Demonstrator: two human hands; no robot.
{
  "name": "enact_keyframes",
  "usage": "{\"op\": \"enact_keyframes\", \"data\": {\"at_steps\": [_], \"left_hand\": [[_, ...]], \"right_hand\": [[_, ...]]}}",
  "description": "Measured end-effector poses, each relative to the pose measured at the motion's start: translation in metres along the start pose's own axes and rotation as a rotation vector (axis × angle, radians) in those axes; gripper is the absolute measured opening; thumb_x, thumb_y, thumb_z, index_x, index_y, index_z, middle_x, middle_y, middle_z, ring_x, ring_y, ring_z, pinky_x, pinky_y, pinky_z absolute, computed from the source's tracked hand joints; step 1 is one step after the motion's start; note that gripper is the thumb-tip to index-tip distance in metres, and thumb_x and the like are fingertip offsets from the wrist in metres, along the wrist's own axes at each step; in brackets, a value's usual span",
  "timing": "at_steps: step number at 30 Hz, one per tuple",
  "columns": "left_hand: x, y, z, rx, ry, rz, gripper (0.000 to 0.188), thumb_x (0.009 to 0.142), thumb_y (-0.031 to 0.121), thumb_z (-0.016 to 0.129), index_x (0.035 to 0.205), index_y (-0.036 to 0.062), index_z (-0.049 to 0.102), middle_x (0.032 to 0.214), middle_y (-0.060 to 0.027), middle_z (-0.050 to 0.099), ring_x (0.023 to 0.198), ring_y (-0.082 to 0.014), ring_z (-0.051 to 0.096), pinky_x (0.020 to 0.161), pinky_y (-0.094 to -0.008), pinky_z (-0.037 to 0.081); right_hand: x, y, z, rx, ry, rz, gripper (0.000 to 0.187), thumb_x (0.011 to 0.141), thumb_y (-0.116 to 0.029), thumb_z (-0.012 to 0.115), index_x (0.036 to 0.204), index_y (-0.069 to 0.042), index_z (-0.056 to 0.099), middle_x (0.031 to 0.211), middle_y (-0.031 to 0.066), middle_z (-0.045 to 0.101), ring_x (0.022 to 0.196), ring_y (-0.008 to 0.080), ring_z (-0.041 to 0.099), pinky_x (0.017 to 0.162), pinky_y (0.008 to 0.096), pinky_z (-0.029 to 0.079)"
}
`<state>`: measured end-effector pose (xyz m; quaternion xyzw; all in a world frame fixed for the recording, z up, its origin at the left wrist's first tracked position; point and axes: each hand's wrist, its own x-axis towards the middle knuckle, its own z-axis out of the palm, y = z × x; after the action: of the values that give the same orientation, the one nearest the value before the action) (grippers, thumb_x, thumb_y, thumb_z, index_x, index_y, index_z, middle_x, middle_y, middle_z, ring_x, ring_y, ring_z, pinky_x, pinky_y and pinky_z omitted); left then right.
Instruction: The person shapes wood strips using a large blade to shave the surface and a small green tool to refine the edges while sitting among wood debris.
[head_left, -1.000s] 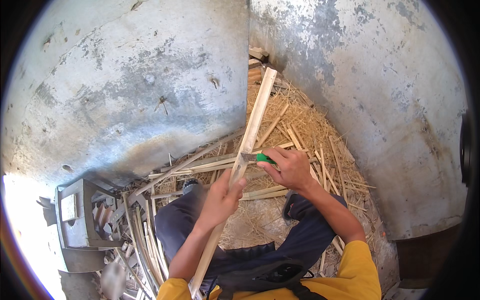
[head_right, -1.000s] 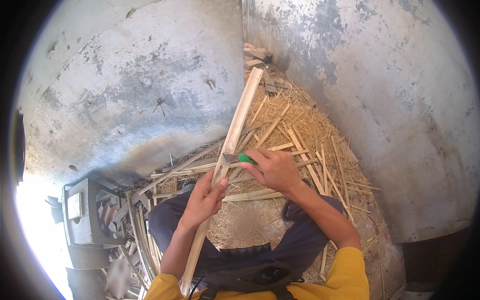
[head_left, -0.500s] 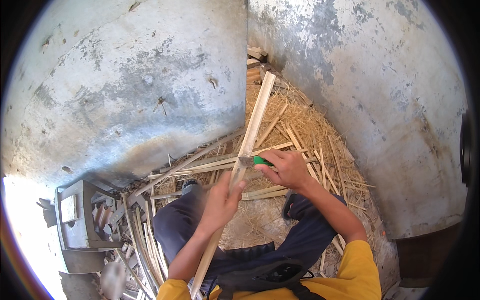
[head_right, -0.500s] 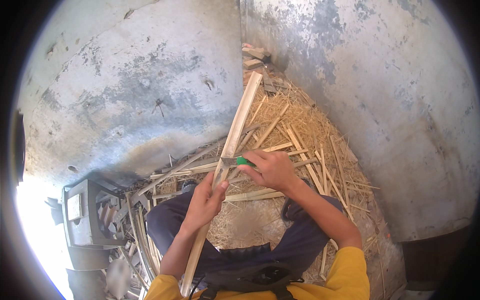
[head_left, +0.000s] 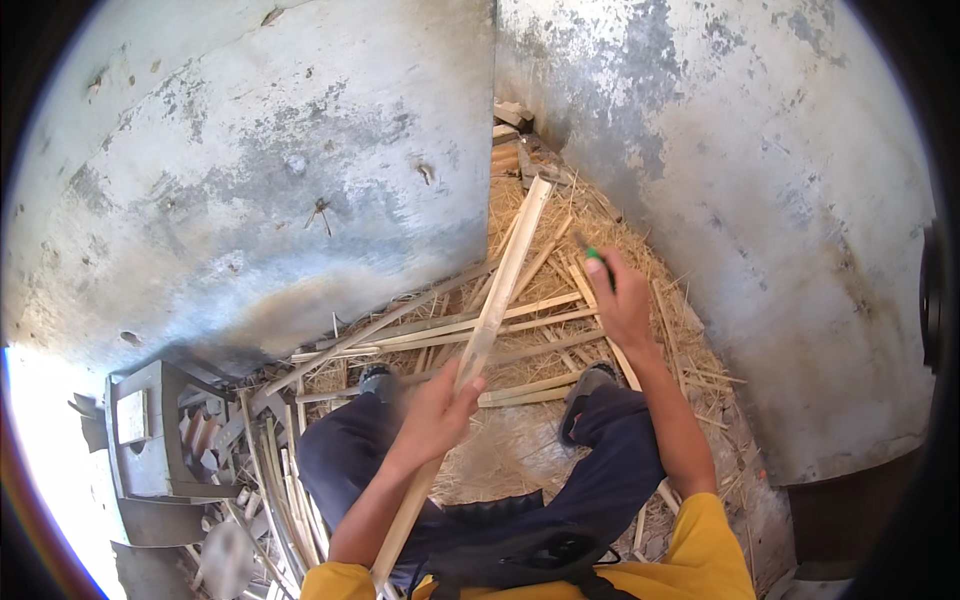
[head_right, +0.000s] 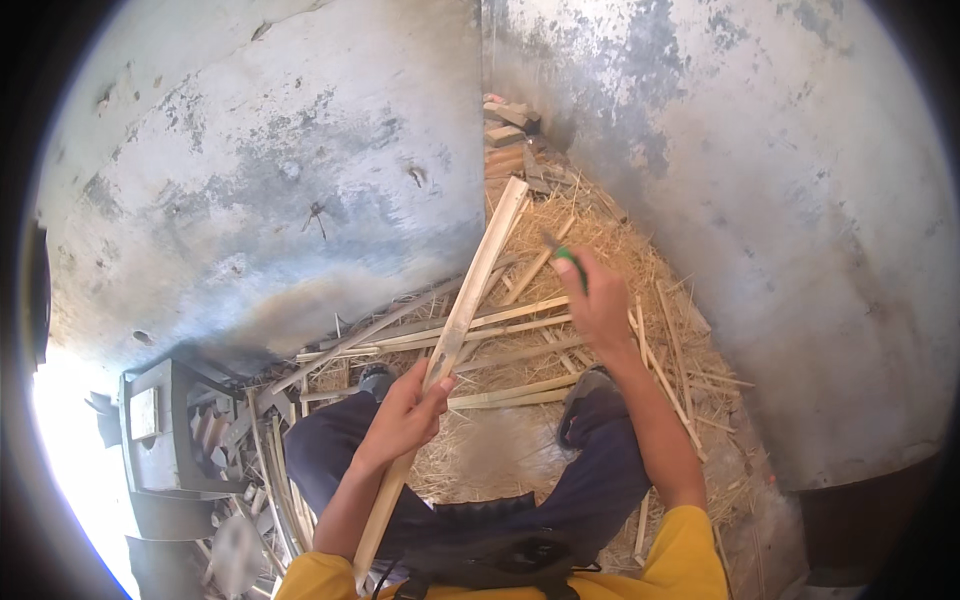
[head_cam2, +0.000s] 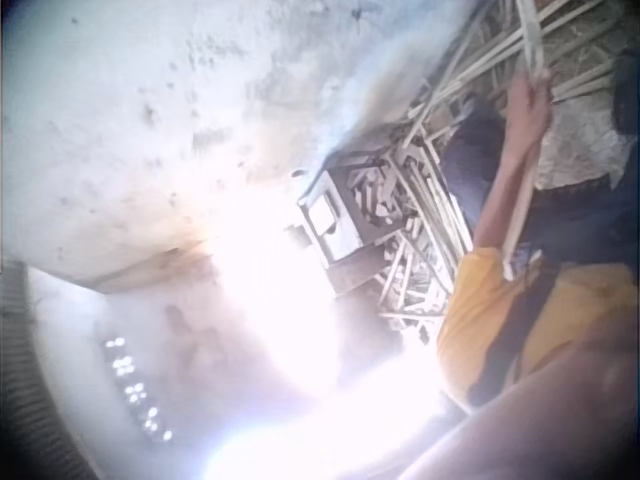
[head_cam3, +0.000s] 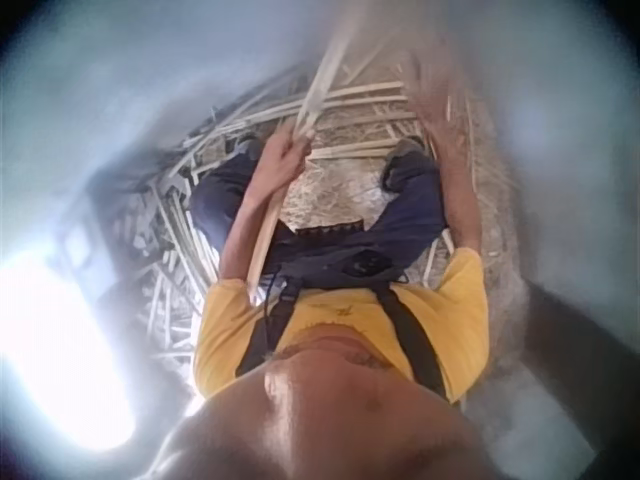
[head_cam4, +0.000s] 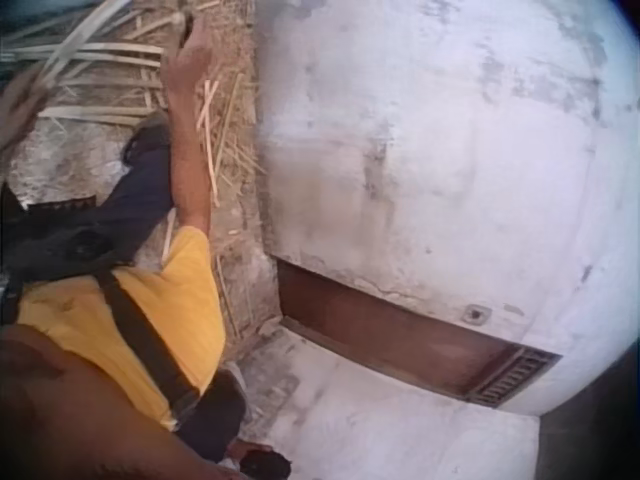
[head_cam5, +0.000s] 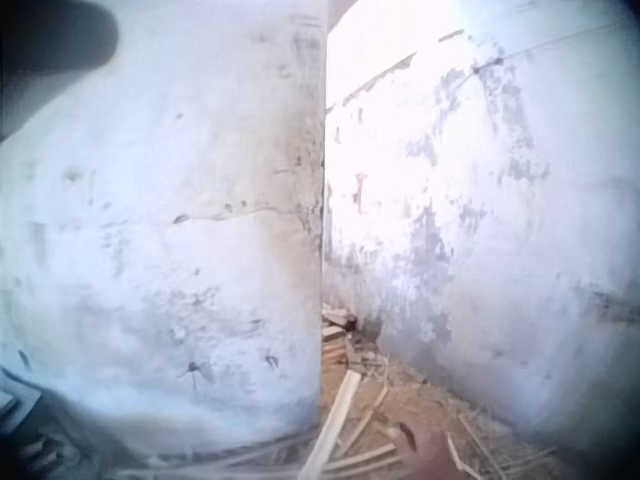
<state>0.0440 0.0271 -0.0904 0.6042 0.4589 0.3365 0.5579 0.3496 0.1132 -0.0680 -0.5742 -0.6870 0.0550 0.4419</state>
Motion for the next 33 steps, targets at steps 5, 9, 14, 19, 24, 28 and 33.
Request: {"op": "enact_keyframes", "data": {"at_steps": [5,9,14,19,24,28,33], "left_hand": [[-0.002,0.015,0.008,-0.044,-0.005,-0.053,0.026,0.113,0.023,0.049,0.127,0.002,0.058,0.073,0.0026,0.049,0.048,-0.0036,0.045,0.043,-0.023,0.038],[0.0,0.011,0.009,0.018,0.026,0.018,0.027,0.113,0.021,0.049,0.126,0.0006,0.059,0.07,0.002,0.049,0.046,-0.0058,0.048,0.043,-0.025,0.04],[-0.002,0.022,0.008,0.129,0.053,0.056,0.026,0.111,0.019,0.051,0.123,-0.0006,0.063,0.065,-0.0009,0.053,0.045,-0.0103,0.051,0.045,-0.0291,0.044],[0.002,0.009,0.01,0.376,0.188,0.259,0.031,0.11,0.019,0.053,0.131,-0.0016,0.064,0.069,-0.0039,0.057,0.058,-0.0103,0.054,0.055,-0.0281,0.043],[0.003,0.007,0.01,0.062,0.147,0.124,0.044,0.109,0.023,0.056,0.146,-0.0004,0.056,0.076,0.0,0.056,0.069,-0.0096,0.051,0.062,-0.0294,0.044],[0.009,-0.008,0.013,0.117,0.197,0.271,0.045,0.11,0.024,0.054,0.148,-0.0014,0.053,0.083,-0.0012,0.056,0.073,-0.0125,0.052,0.067,-0.0318,0.045],[0.001,0.013,0.018,0.215,0.184,0.163,0.043,0.112,0.021,0.05,0.146,-0.0049,0.053,0.101,-0.0192,0.067,0.087,-0.0216,0.064,0.082,-0.0358,0.051]], "right_hand": [[-0.022,-0.041,0.025,0.107,-0.198,-0.363,0.03,0.103,-0.038,0.064,0.103,-0.008,0.069,0.078,0.0068,0.068,0.058,0.0228,0.065,0.052,0.0361,0.049],[-0.034,-0.051,0.029,0.093,-0.286,-0.416,0.031,0.1,-0.039,0.068,0.101,-0.009,0.068,0.085,0.0097,0.072,0.065,0.0308,0.069,0.055,0.0393,0.053],[-0.038,-0.052,0.031,0.037,-0.305,-0.398,0.029,0.099,-0.037,0.069,0.101,-0.009,0.068,0.086,0.0092,0.072,0.065,0.0316,0.07,0.055,0.0395,0.053],[-0.038,-0.055,0.028,0.036,-0.359,-0.357,0.028,0.098,-0.033,0.07,0.104,-0.005,0.068,0.087,0.0127,0.071,0.07,0.0347,0.069,0.06,0.0417,0.053],[-0.036,-0.054,0.028,0.054,-0.327,-0.337,0.029,0.099,-0.034,0.069,0.103,-0.005,0.068,0.086,0.0128,0.071,0.07,0.0348,0.069,0.06,0.0418,0.054],[-0.037,-0.057,0.026,0.048,-0.361,-0.343,0.029,0.099,-0.034,0.069,0.103,-0.005,0.069,0.088,0.0132,0.072,0.071,0.0352,0.07,0.061,0.0418,0.054],[-0.038,-0.055,0.029,0.083,-0.347,-0.359,0.03,0.098,-0.034,0.07,0.103,-0.005,0.07,0.089,0.014,0.073,0.073,0.0356,0.071,0.063,0.0417,0.055]]}}
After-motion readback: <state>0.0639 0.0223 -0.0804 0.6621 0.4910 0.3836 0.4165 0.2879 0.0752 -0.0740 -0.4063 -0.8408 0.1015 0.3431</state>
